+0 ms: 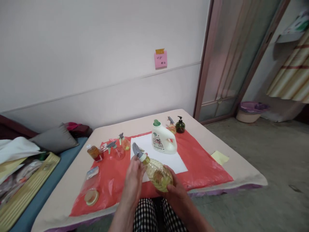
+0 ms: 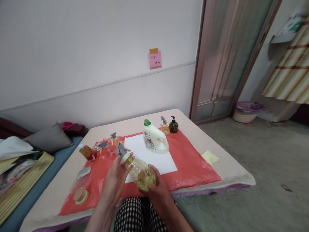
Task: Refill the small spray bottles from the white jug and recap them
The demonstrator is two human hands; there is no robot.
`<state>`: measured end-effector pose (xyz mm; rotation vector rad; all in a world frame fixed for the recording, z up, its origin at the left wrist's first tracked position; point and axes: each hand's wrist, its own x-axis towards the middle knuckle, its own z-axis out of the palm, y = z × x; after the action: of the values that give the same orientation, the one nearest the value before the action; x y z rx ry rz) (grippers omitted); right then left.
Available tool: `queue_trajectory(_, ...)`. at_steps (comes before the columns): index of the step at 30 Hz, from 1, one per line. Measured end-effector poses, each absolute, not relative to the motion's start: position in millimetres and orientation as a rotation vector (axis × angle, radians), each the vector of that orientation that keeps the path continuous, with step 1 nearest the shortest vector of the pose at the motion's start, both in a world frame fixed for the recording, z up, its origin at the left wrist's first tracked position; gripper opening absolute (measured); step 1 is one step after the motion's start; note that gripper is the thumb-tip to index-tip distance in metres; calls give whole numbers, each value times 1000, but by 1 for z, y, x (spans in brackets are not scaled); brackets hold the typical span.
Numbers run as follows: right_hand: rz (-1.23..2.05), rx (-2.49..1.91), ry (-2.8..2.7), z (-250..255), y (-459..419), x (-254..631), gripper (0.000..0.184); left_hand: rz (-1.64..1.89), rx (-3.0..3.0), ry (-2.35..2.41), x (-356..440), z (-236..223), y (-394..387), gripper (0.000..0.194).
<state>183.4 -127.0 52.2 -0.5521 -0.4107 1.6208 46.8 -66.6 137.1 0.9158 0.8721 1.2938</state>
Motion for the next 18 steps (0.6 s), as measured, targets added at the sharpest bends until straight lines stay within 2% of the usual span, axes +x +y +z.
queue_trajectory(7, 1414, -629, -561, 60, -131, 184, 79, 1399, 709, 902, 50, 157, -70, 33)
queue_trajectory(18, 1279, -798, -657, 58, -137, 187, 76, 1432, 755, 832, 49, 147, -72, 32)
